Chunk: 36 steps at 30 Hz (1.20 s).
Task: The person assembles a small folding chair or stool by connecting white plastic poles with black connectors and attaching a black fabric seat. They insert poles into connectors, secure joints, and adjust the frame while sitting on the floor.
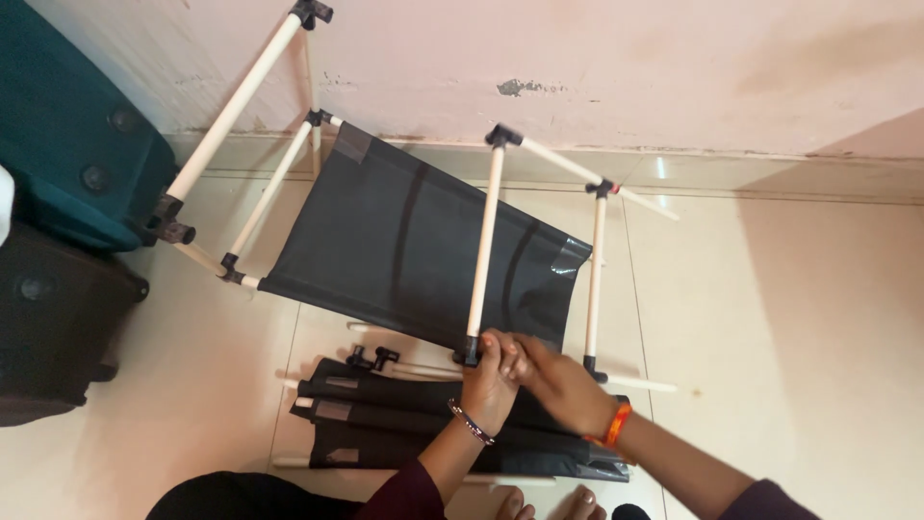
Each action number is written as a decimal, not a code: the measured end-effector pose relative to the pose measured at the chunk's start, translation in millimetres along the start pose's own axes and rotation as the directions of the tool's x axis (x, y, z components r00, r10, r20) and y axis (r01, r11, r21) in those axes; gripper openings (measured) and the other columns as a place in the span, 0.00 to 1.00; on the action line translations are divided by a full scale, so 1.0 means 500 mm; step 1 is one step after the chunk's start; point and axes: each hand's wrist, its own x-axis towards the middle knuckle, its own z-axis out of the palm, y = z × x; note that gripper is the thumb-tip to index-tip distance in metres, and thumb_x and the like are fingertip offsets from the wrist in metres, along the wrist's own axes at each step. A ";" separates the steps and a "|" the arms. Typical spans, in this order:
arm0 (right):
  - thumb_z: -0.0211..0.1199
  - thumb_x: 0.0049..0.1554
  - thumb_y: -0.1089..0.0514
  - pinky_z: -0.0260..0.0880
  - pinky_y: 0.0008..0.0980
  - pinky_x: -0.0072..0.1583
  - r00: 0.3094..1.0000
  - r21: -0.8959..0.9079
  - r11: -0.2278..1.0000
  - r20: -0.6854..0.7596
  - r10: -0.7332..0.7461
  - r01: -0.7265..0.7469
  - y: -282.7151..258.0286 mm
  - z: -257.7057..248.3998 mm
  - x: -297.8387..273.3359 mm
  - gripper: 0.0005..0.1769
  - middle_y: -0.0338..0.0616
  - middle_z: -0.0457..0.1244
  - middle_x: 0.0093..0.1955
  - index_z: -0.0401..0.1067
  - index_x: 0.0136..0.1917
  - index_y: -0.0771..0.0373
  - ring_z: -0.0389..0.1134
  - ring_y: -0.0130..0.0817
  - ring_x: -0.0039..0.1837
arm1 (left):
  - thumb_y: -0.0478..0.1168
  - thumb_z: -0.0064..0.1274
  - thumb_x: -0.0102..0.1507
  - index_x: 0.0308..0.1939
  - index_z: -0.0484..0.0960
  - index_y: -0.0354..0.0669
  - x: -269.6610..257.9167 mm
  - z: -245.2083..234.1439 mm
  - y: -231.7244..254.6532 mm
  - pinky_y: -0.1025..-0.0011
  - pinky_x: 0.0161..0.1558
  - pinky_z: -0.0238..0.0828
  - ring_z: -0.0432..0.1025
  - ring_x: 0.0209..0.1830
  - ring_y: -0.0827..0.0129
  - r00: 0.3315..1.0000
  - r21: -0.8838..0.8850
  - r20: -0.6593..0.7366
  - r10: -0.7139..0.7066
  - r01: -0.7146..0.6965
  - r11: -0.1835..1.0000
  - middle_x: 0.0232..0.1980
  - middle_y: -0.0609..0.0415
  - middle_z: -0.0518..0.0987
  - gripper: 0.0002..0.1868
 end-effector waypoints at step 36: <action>0.67 0.55 0.48 0.66 0.33 0.32 0.698 -0.845 0.398 -0.040 -0.715 0.359 -0.211 -0.115 -0.056 0.17 0.42 0.66 0.37 0.72 0.50 0.61 0.68 0.35 0.33 | 0.41 0.49 0.71 0.39 0.74 0.41 -0.028 0.178 0.203 0.66 0.29 0.66 0.72 0.26 0.62 0.558 0.699 0.653 0.512 -0.704 -0.125 0.29 0.53 0.74 0.09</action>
